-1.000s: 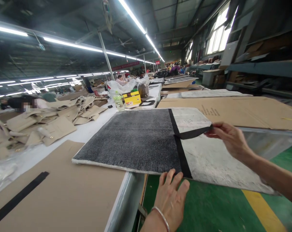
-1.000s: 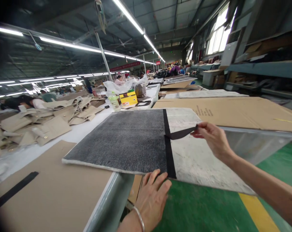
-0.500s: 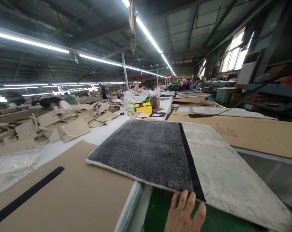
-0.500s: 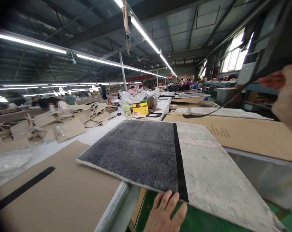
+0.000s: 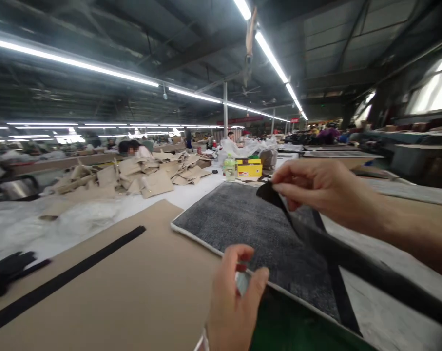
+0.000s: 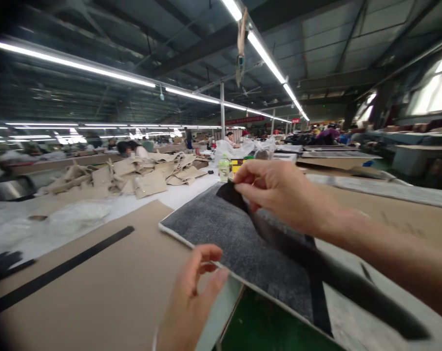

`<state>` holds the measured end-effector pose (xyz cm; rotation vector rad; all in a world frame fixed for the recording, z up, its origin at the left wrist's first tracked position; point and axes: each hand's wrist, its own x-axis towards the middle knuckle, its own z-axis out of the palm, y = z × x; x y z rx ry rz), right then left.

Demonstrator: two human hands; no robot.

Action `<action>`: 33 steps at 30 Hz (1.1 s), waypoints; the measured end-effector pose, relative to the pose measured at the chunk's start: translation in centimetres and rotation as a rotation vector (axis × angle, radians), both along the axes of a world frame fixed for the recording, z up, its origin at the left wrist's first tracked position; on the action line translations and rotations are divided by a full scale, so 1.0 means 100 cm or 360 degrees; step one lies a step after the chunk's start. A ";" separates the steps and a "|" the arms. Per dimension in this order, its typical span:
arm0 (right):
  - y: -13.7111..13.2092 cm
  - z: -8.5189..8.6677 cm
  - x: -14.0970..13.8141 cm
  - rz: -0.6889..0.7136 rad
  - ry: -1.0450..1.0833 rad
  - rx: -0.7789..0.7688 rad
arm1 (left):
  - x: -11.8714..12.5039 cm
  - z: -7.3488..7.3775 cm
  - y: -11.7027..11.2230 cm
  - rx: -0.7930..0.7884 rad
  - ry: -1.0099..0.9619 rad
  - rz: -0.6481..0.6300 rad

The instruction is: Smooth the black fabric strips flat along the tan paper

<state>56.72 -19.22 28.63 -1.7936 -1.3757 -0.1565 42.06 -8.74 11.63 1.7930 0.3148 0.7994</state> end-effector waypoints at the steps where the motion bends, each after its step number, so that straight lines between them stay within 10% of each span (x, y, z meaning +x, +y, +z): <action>1: 0.018 -0.004 -0.013 0.0107 -0.0023 -0.0105 | -0.015 0.023 0.014 -0.0162 -0.0058 0.0014; 5: 0.086 -0.024 -0.063 0.0412 -0.0092 -0.0296 | -0.066 0.063 0.048 -0.0364 -0.0227 0.0176; 11: 0.163 -0.062 -0.136 0.0833 0.0035 -0.0381 | -0.123 0.034 0.079 -0.0404 -0.0153 0.0875; 16: 0.206 -0.089 -0.182 0.1081 0.0075 -0.0357 | -0.168 0.019 0.107 -0.0450 -0.0317 0.1007; 22: 0.238 -0.112 -0.220 0.1226 0.0085 -0.0355 | -0.223 0.011 0.124 -0.0497 -0.0368 0.1151; 33: 0.241 -0.187 -0.274 0.1774 0.1692 -0.1234 | -0.292 -0.002 0.140 -0.1227 -0.0828 0.1139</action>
